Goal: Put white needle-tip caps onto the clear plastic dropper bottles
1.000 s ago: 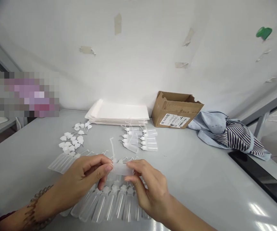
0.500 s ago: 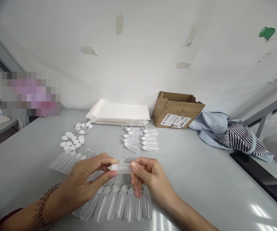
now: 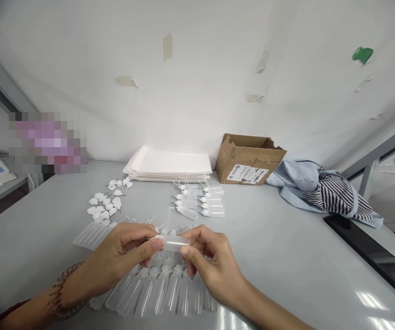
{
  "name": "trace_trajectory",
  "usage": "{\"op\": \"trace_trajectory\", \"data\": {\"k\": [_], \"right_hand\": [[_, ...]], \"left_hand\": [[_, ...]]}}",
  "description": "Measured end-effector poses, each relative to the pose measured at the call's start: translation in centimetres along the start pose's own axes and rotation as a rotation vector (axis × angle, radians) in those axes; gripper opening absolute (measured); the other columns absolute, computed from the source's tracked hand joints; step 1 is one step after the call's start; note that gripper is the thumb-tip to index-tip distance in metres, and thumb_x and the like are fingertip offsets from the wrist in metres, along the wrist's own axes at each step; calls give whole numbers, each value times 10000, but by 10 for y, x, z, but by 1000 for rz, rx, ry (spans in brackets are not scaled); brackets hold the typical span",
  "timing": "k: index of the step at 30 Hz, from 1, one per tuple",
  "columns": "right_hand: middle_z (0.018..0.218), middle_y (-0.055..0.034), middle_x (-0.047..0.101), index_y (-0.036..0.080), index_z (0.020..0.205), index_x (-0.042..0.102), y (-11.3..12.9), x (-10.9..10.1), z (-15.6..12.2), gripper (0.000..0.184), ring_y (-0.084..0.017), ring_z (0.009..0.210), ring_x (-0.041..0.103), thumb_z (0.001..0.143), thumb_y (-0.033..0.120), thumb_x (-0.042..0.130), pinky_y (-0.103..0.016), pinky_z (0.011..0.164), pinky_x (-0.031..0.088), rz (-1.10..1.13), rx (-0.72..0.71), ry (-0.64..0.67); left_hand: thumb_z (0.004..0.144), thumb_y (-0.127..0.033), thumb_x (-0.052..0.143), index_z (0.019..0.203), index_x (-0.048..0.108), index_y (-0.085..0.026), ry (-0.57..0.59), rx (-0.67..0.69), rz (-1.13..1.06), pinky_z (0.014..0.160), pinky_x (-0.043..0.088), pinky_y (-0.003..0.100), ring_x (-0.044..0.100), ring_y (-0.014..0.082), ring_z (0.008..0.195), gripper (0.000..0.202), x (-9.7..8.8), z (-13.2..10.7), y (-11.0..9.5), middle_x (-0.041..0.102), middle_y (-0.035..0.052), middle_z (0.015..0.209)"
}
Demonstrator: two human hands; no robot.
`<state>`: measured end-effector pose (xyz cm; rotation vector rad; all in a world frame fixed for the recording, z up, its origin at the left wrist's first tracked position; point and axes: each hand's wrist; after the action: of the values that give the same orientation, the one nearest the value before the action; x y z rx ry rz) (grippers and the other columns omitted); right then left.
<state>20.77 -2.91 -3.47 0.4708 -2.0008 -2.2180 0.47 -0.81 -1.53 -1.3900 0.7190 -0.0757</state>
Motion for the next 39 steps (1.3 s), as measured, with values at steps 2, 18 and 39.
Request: {"op": "trace_trajectory", "data": {"k": [2,18,39], "right_hand": [[529,39,544,132,828,588,1,-2,3,243,-61,401,485,858,373,572,-202,458,396,155,126,79],[586,14,573,128,800,611,1,-24,24,274,-74,445,521,828,401,600,-199,460,417,166,193,196],[894,-73,574,182,960,635,7,-71,74,231,-221,839,545,883,360,509,-364,779,433,-883,-295,-296]], "left_hand": [[885,-328,479,533,507,-155,-29,57,79,528,369,217,458,94,503,393,0,-1,-1,489,-27,511],[890,-187,527,912,667,-134,-123,472,236,603,438,224,559,125,664,151,-3,5,10,643,41,761],[779,-361,463,864,678,-167,-451,-199,698,752,456,333,628,265,846,302,-117,20,52,706,81,866]]}}
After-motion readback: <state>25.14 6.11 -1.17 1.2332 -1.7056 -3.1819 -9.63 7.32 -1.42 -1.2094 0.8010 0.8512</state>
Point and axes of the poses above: each hand's wrist, its own z-axis towards the middle knuckle, its own x-axis out of the palm, y = z × x
